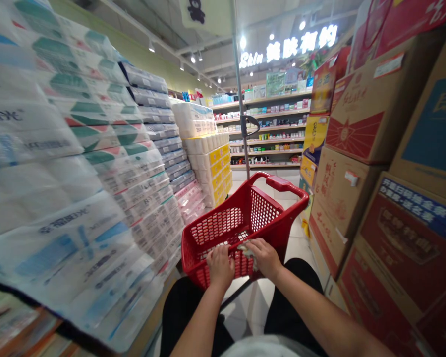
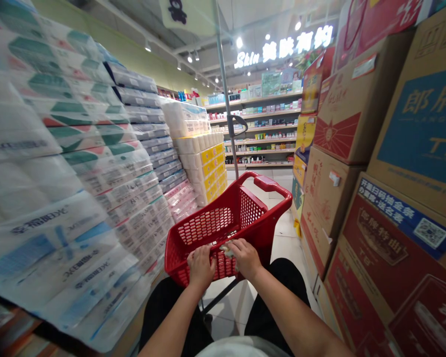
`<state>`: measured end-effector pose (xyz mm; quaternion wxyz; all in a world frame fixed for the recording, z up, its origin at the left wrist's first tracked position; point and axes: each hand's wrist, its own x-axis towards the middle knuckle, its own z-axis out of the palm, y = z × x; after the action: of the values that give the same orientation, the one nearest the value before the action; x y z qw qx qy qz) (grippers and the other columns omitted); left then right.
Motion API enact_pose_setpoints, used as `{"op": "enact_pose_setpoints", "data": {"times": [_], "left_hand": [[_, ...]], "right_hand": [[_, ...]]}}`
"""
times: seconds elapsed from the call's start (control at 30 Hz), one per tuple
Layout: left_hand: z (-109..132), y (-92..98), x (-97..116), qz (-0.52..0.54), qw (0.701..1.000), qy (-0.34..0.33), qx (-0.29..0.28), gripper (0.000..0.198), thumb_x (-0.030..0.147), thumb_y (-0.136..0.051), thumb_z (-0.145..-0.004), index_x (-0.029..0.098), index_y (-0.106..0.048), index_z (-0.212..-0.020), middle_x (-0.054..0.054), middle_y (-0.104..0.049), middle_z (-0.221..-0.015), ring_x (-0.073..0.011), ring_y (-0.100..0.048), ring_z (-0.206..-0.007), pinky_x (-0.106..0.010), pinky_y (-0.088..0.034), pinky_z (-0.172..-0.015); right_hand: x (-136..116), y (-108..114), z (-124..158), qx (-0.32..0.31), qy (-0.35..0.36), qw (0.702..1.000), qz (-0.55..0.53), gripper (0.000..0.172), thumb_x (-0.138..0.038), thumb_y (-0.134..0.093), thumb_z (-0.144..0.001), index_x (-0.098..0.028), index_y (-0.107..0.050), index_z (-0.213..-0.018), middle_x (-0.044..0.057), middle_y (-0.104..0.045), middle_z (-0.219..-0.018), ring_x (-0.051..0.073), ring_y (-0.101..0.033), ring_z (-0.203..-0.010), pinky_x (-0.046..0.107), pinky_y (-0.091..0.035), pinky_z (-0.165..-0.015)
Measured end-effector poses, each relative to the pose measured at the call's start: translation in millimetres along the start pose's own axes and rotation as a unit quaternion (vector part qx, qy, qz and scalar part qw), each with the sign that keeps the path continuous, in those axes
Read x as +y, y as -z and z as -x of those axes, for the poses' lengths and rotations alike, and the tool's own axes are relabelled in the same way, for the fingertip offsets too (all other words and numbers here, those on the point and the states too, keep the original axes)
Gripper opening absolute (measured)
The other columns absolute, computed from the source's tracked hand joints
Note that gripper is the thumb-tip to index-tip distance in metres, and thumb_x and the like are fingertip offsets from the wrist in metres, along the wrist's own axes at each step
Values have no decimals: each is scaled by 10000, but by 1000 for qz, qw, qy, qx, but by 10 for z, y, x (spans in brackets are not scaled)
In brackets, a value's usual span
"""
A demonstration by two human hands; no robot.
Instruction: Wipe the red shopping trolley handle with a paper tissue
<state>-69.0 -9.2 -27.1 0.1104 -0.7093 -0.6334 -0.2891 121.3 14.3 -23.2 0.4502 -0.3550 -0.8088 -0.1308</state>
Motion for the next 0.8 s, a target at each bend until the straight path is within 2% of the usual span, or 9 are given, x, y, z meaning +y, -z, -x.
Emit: {"op": "enact_pose_setpoints", "data": {"times": [0.1,0.2,0.3,0.37,0.47,0.53,0.6,0.67,0.8], "left_hand": [[-2,9,9,2,1000,3,-1,318,158,-530,-797,196,-553,-1112,-66,-640,-1117,-226,-504,-1119,-412,-249,-1021],[0,28,15,2,1000,-2,2,312,167,-520,-811,197,-557,-1119,-72,-640,-1123,-229,-506,-1125,-413,-259,-1018],[4,40,11,-2,1000,-9,2,322,168,-523,-808,202,-564,-1126,-68,-641,-1120,-223,-515,-1117,-408,-273,-1014],[5,38,7,-5,1000,-9,1,330,162,-528,-802,204,-570,-1127,-68,-641,-1122,-223,-515,-1117,-408,-274,-1014],[5,31,6,-12,1000,-5,2,336,163,-528,-803,201,-571,-1134,-73,-638,-1134,-226,-511,-1125,-411,-265,-1019],[8,31,5,-15,1000,-6,2,337,172,-524,-810,194,-567,-1144,-75,-635,-1143,-227,-506,-1132,-411,-261,-1022],[13,33,-3,-9,1000,-10,-1,340,178,-520,-814,189,-563,-1150,-76,-632,-1148,-225,-503,-1133,-407,-263,-1020],[16,30,-17,0,1000,-15,-2,343,174,-518,-811,188,-561,-1151,-76,-631,-1147,-223,-503,-1131,-404,-265,-1016],[9,15,-33,1,1000,-16,7,345,157,-518,-799,186,-565,-1140,-77,-638,-1133,-221,-510,-1126,-404,-256,-1026]], "right_hand": [[-34,49,-97,-2,-35,999,33,313,-159,-527,-906,-221,-606,-1202,60,-667,-999,196,-560,-970,328,-428,-879],[-57,34,-77,-73,-89,991,71,241,-151,-521,-896,-210,-663,-1081,53,-651,-869,171,-572,-832,280,-430,-788],[-67,-27,36,-139,-138,979,49,236,-103,-490,-864,-221,-681,-938,25,-634,-861,144,-582,-759,229,-448,-682],[-63,-52,67,-116,-143,983,2,294,-76,-469,-835,-228,-662,-997,20,-637,-960,139,-601,-825,210,-470,-709],[-52,-51,33,-77,-118,989,-45,377,-73,-458,-811,-217,-615,-1123,48,-613,-1126,149,-591,-975,219,-478,-835],[-52,-50,25,-108,-129,985,-33,347,-86,-470,-806,-219,-629,-1084,43,-626,-1078,145,-603,-909,216,-486,-792],[-64,-56,57,-154,-151,976,-11,291,-87,-492,-790,-227,-656,-985,16,-640,-946,123,-603,-745,192,-471,-670],[-84,-53,96,-173,-166,971,1,258,-77,-503,-778,-229,-667,-907,-5,-633,-861,102,-575,-639,175,-433,-592],[-109,28,41,-114,-148,982,-35,295,-75,-475,-811,-234,-650,-987,6,-628,-935,116,-602,-792,178,-450,-694]]}}
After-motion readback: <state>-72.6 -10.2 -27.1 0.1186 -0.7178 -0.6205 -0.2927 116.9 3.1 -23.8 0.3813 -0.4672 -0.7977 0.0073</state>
